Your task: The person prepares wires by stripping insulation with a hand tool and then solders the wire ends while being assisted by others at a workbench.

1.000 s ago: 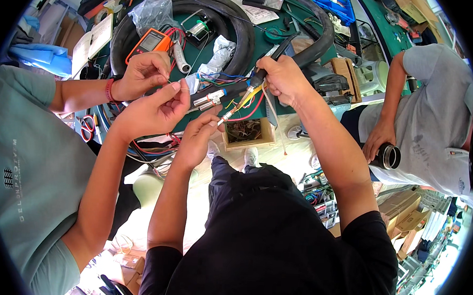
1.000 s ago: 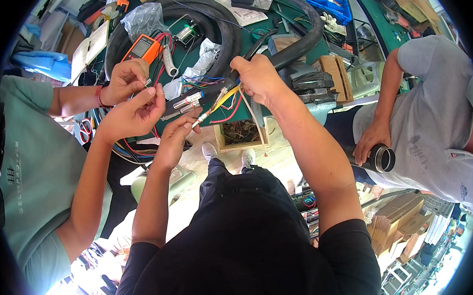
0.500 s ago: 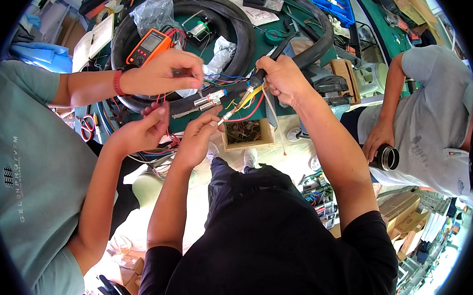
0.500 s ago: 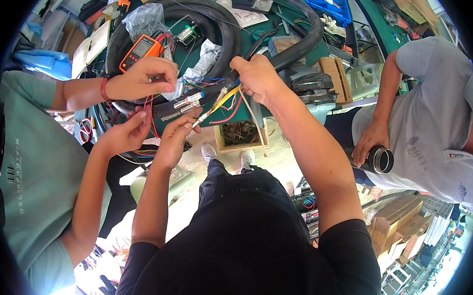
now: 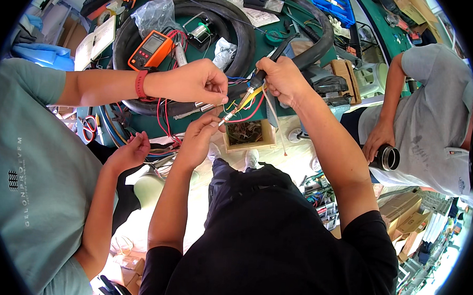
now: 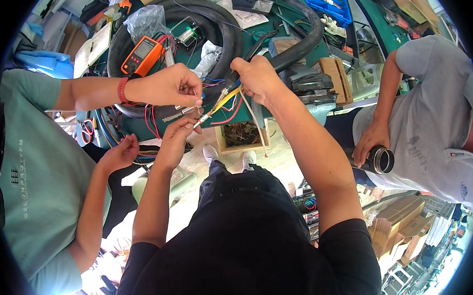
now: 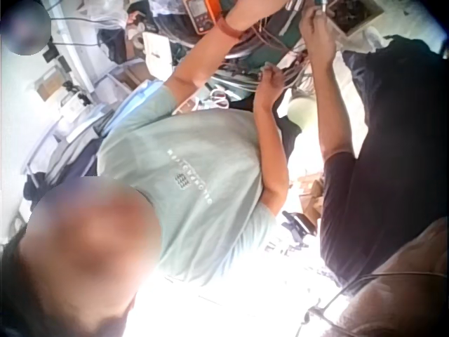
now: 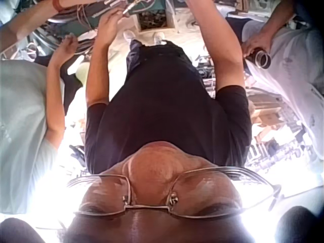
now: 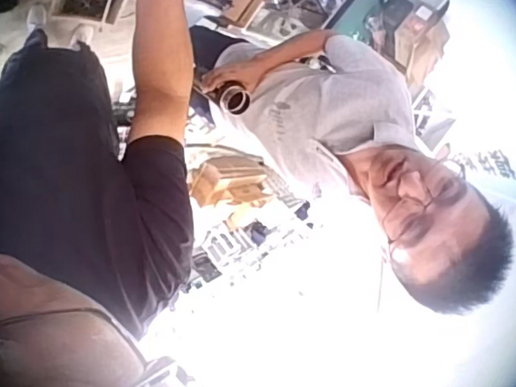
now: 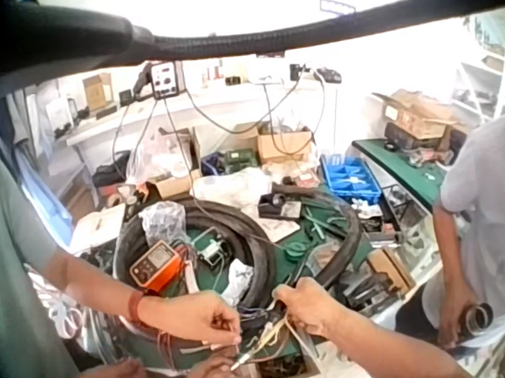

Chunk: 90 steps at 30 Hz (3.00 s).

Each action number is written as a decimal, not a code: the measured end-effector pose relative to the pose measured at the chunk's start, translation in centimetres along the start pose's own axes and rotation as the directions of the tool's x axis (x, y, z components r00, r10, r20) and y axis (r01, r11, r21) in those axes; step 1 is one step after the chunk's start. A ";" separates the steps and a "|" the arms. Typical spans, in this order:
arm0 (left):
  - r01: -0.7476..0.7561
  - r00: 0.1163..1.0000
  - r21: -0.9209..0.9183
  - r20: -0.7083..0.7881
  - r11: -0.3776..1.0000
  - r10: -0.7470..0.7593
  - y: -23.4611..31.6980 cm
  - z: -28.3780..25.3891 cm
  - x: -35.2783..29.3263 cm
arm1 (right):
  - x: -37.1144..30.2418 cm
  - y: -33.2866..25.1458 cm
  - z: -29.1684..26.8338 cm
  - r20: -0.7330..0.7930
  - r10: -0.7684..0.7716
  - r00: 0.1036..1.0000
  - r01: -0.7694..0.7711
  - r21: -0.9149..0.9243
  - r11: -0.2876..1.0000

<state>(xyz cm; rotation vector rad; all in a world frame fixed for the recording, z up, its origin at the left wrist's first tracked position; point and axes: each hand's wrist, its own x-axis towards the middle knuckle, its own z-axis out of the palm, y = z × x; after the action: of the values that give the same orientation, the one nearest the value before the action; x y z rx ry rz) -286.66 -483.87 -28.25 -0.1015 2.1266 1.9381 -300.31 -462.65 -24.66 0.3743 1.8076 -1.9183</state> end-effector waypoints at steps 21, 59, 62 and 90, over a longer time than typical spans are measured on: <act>0.061 0.998 -0.056 0.019 0.997 -0.060 0.0 -0.1 0.0 | 0.0 0.0 0.0 0.001 0.008 1.000 -0.008 0.020 1.000; 0.012 1.000 -0.027 -0.014 1.000 -0.012 -0.2 0.1 0.0 | -0.2 0.1 0.1 0.005 -0.011 1.000 0.011 0.007 1.000; -0.046 0.998 -0.031 -0.033 0.998 0.045 -0.6 0.3 0.2 | -0.2 0.1 0.1 0.006 -0.007 1.000 0.007 0.010 1.000; 0.008 1.000 -0.030 0.001 1.000 -0.008 -0.1 0.1 0.0 | -0.1 0.1 0.2 -0.011 0.000 1.000 0.000 0.009 1.000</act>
<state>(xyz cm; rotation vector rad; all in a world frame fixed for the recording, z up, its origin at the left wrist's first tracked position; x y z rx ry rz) -286.60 -483.82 -28.34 -0.1146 2.0935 1.9656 -300.17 -462.81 -24.72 0.3891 1.8063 -1.9286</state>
